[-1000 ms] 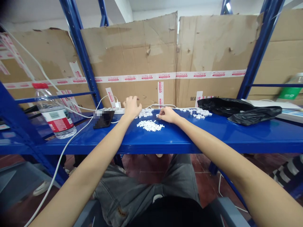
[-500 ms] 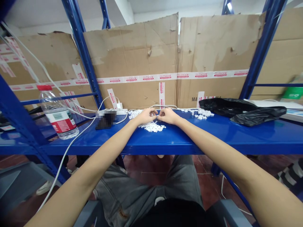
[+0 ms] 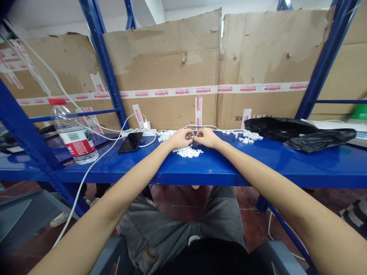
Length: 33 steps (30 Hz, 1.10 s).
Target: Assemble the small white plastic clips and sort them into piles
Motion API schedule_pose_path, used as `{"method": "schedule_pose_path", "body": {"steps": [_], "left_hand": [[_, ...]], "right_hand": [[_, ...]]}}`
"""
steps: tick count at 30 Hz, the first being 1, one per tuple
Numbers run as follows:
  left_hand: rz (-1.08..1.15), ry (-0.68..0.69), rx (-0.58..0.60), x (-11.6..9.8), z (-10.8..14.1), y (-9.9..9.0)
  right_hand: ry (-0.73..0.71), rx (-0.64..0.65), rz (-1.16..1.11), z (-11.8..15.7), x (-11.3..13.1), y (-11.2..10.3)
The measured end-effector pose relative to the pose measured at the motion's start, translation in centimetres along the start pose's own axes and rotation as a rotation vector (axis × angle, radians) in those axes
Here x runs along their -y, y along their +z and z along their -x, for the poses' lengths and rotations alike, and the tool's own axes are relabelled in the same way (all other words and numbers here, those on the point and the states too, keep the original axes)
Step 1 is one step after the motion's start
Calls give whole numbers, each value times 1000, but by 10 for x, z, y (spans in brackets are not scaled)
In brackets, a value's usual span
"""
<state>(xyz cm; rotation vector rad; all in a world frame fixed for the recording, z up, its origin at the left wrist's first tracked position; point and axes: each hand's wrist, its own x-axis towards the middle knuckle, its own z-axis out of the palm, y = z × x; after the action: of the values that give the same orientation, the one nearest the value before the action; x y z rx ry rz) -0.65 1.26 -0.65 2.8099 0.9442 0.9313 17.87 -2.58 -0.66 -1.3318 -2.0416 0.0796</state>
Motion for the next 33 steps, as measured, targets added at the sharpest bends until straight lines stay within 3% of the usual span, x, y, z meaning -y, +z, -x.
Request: {"method": "schedule_pose_path", "body": {"steps": [4,7,11,14,20,23,27,33], "left_hand": [[-275,-145,-76,-15,4,-9],[-488,-377,-264,-23,6,-17],[-560,-725,-450,-19,10,-31],[-513,-925,-451,-2,17,-45],[-368,-1170,-404,38,36,-64],[-393,-1104,-472,40,38,-63],[-492,-821,-570,23,28,-57],[-404,-352,-407,-5,10,-37]], "right_hand": [[2,-3,31,0,-1,-1],[22,4,54,1,2,-1],[36,7,55,1,4,-1],[36,3,45,1,4,-1],[45,23,38,2,5,-3],[46,23,30,2,6,-4],[43,22,32,3,6,-3],[41,3,53,3,6,-3]]}}
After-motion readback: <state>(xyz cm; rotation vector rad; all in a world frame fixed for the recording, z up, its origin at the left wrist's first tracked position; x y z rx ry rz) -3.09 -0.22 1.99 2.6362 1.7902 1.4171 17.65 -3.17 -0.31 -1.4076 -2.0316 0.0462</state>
